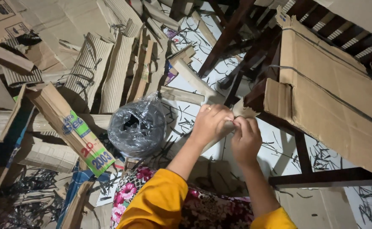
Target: The person is preparing packaging materials by cutting black plastic strips and tying them around rolled cardboard tubes to secure them.
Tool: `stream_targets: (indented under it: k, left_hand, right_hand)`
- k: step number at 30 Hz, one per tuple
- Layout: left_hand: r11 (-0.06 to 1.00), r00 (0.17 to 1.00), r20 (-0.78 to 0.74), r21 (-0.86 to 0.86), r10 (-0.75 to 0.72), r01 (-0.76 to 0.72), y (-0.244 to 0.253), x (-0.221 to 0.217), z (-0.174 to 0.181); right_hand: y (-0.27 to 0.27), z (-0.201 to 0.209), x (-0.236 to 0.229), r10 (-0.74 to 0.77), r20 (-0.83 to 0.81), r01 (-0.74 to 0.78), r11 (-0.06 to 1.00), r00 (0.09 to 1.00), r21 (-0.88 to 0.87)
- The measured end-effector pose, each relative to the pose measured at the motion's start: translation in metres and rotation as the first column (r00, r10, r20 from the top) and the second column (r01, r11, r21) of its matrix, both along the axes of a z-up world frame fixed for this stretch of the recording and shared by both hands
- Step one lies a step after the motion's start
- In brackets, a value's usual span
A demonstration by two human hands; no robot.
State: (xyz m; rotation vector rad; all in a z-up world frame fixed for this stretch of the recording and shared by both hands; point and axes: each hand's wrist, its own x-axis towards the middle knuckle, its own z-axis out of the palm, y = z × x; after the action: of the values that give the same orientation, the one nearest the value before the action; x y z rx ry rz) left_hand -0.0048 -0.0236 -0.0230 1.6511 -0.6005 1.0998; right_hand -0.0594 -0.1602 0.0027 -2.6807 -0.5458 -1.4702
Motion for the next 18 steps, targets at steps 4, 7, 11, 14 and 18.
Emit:
stream_targets:
  k: [4, 7, 11, 14, 18]
  left_hand:
    - [0.875, 0.799, -0.370, -0.299, -0.475, 0.381, 0.001, -0.002, -0.016]
    - [0.610, 0.441, -0.428, -0.630, -0.789, 0.480, -0.004, -0.006, -0.023]
    - [0.441, 0.167, -0.410, -0.855, -0.897, 0.272, -0.013, -0.001, -0.032]
    - [0.418, 0.189, -0.383, -0.886, -0.904, 0.203, -0.012, -0.006, -0.028]
    - [0.469, 0.241, -0.431, -0.873, -0.870, 0.135, -0.011, -0.018, -0.012]
  right_hand:
    - [0.012, 0.008, -0.004, 0.119, -0.173, -0.063, 0.951, 0.978, 0.302]
    - [0.020, 0.012, -0.010, 0.143, -0.215, -0.057, 0.930, 0.966, 0.363]
    - [0.013, 0.007, -0.009, 0.133, -0.226, -0.047, 0.935, 0.965, 0.351]
    - [0.010, 0.008, -0.012, 0.124, -0.233, -0.047, 0.950, 0.965, 0.309]
    - [-0.002, -0.005, -0.008, 0.092, -0.237, -0.017, 0.953, 0.967, 0.301]
